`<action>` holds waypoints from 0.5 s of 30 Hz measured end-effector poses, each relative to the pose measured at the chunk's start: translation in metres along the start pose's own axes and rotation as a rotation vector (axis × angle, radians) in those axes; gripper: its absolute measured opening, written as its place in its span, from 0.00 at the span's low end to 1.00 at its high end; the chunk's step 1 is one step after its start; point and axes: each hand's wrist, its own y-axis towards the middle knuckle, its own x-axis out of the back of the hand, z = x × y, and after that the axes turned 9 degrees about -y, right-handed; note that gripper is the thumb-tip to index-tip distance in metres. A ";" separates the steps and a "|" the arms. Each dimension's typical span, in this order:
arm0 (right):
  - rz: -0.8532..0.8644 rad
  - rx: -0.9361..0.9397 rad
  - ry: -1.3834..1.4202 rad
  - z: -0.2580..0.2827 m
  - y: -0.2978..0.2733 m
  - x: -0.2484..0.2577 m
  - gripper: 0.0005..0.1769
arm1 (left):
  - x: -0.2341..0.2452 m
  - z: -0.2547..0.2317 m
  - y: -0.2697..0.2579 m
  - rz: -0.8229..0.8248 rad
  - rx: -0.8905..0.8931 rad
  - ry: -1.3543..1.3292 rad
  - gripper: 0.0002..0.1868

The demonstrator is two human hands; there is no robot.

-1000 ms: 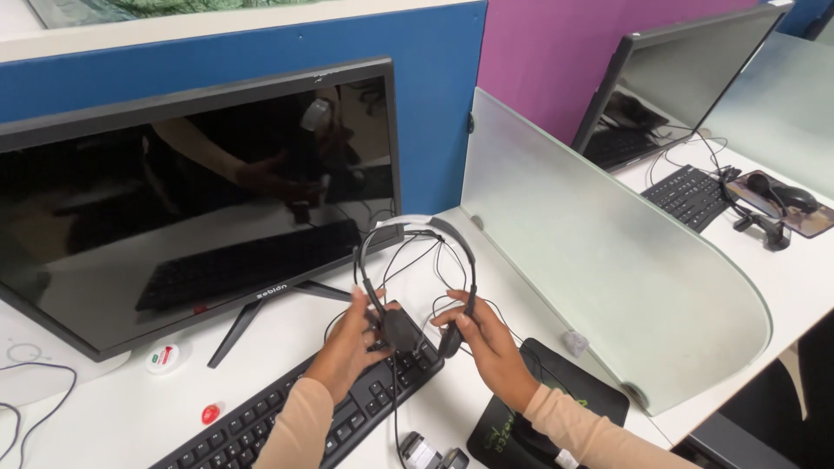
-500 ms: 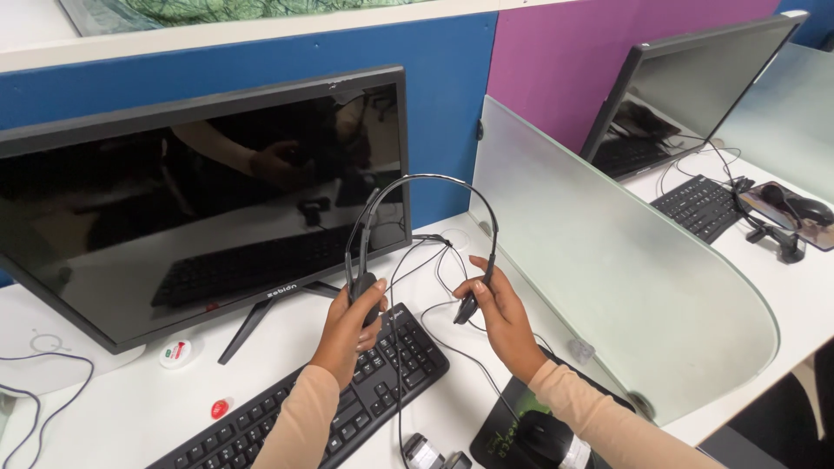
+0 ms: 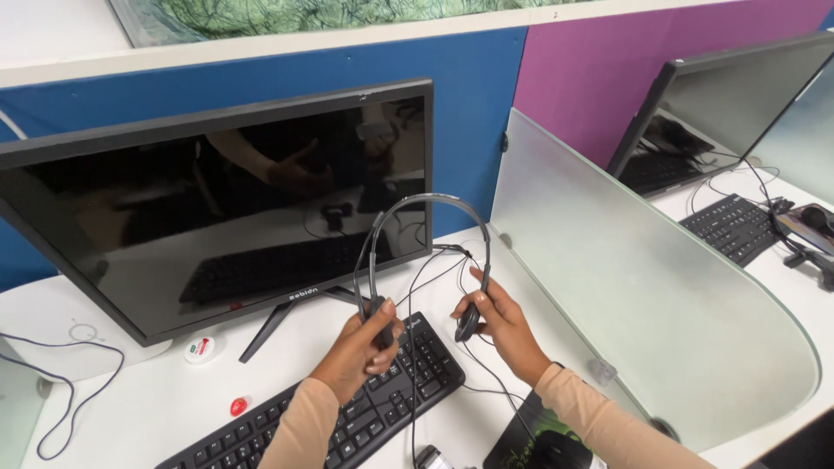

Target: Installing a webcam on top of a computer monitor and organizing a headset at a workstation.

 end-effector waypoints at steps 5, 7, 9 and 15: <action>-0.003 -0.032 0.035 -0.009 0.004 -0.001 0.31 | -0.012 0.004 0.007 -0.050 0.079 0.069 0.23; -0.030 -0.040 0.004 -0.014 0.005 0.002 0.31 | -0.016 0.010 0.011 -0.057 0.104 0.110 0.22; -0.065 -0.049 -0.046 -0.026 0.009 0.007 0.33 | -0.020 0.017 0.018 -0.063 0.092 0.139 0.24; 0.012 -0.199 -0.038 -0.006 -0.010 -0.003 0.48 | -0.036 0.040 0.033 -0.050 0.071 -0.037 0.26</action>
